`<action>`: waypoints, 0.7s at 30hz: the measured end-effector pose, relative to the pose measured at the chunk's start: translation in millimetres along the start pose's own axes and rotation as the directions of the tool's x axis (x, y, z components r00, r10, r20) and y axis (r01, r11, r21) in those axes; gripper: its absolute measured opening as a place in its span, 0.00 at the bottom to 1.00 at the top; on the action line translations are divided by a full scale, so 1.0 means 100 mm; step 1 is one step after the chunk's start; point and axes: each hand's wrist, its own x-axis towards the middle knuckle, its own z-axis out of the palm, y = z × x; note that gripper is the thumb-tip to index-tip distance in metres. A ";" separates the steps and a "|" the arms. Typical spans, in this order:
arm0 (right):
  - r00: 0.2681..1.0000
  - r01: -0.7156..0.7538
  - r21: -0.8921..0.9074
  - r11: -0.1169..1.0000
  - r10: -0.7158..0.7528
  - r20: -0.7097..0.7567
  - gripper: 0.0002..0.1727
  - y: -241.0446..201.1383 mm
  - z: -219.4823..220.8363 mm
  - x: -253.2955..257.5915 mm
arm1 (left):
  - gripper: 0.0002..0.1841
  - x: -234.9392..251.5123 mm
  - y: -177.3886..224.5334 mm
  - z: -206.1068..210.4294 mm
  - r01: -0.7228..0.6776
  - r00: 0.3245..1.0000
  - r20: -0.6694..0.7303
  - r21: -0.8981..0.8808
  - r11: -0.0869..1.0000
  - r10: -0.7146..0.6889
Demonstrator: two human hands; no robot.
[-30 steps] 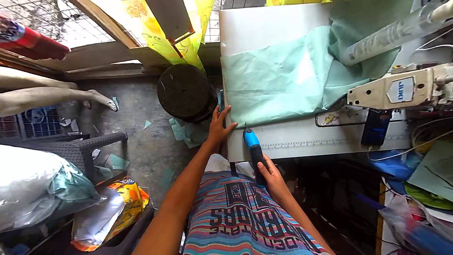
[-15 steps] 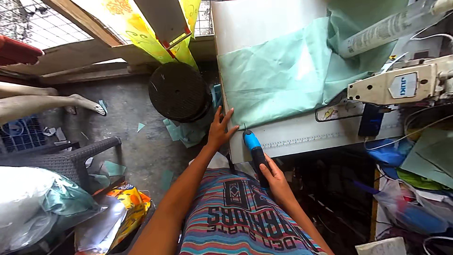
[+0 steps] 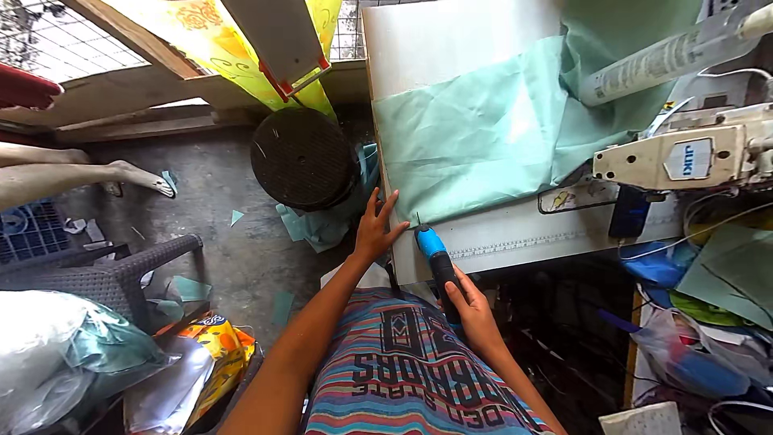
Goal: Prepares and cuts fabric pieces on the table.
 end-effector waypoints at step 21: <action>0.999 0.051 0.076 0.996 -0.049 -0.023 0.29 -0.55 0.25 0.76 | 0.41 0.04 0.05 -0.06 0.000 1.000 0.016 0.048 0.999 -0.001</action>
